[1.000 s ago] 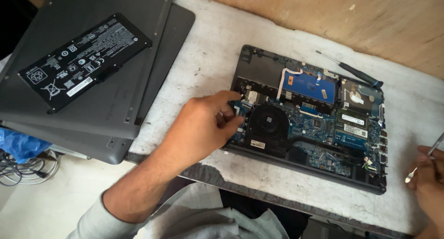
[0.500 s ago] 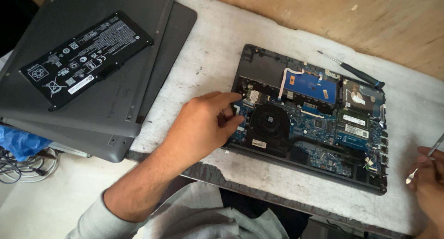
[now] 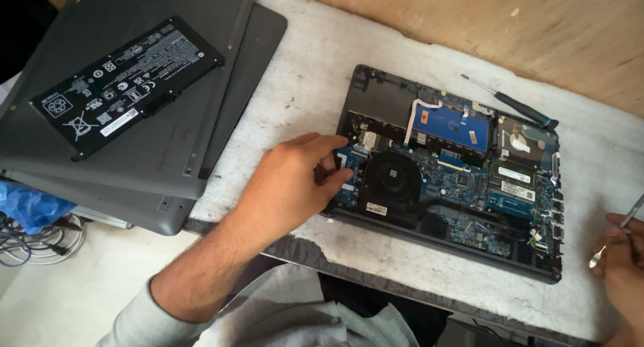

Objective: The person works on a disassembled laptop at a workbench, removing a RAM module from the motherboard by hand, unscrewing and prying components with a screwdriver and a metal spudger, and handling small screws and internal parts.

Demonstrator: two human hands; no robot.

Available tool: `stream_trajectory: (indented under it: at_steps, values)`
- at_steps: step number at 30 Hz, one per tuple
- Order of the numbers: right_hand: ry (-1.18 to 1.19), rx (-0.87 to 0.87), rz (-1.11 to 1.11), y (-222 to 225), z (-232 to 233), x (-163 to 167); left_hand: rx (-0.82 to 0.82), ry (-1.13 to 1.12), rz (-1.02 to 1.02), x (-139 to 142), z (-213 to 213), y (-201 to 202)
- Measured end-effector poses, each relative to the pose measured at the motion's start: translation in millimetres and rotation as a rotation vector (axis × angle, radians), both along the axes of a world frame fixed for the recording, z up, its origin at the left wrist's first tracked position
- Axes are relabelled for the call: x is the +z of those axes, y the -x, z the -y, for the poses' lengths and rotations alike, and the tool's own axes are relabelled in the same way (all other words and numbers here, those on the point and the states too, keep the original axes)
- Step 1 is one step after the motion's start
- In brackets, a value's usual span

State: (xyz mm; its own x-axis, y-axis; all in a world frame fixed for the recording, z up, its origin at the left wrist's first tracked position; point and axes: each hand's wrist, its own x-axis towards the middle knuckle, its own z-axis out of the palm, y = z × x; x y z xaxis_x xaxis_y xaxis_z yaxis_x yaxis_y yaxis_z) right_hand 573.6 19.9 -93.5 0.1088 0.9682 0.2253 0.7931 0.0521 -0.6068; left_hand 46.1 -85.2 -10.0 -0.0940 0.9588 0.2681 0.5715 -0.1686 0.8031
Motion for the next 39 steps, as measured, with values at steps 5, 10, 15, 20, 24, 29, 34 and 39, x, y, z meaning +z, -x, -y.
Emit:
stream_trajectory:
  at_steps: [5, 10, 15, 20, 24, 29, 34, 39]
  values:
    - [0.032, -0.013, 0.017, -2.4, -1.9, 0.3, 0.003, 0.003, 0.003, -1.0, -0.2, -0.1]
    - [0.026, -0.048, 0.114, -0.1, -0.4, 1.2, 0.000, 0.015, 0.001, -1.5, 0.1, 0.1]
    - [0.000, 0.014, 0.019, -0.4, -0.7, 1.5, 0.003, 0.015, -0.008, -2.0, 0.7, 0.7]
    - [0.029, -0.003, -0.036, -3.4, -2.8, -1.1, 0.005, -0.001, -0.017, -2.9, 0.1, 0.7]
    - [0.042, 0.000, -0.038, -6.8, -4.8, -3.4, 0.002, -0.002, -0.009, -3.0, 0.3, 1.0]
    - [0.047, -0.009, -0.027, -11.5, -3.8, -5.6, 0.006, 0.011, 0.011, -2.3, 0.5, 0.5]
    - [0.076, -0.034, -0.023, -12.0, -5.3, -5.1, 0.005, 0.023, 0.005, -1.6, 0.7, 0.6]
    - [0.065, -0.045, 0.009, -11.4, -3.7, -6.0, -0.006, 0.018, -0.009, -0.7, 0.6, 1.3]
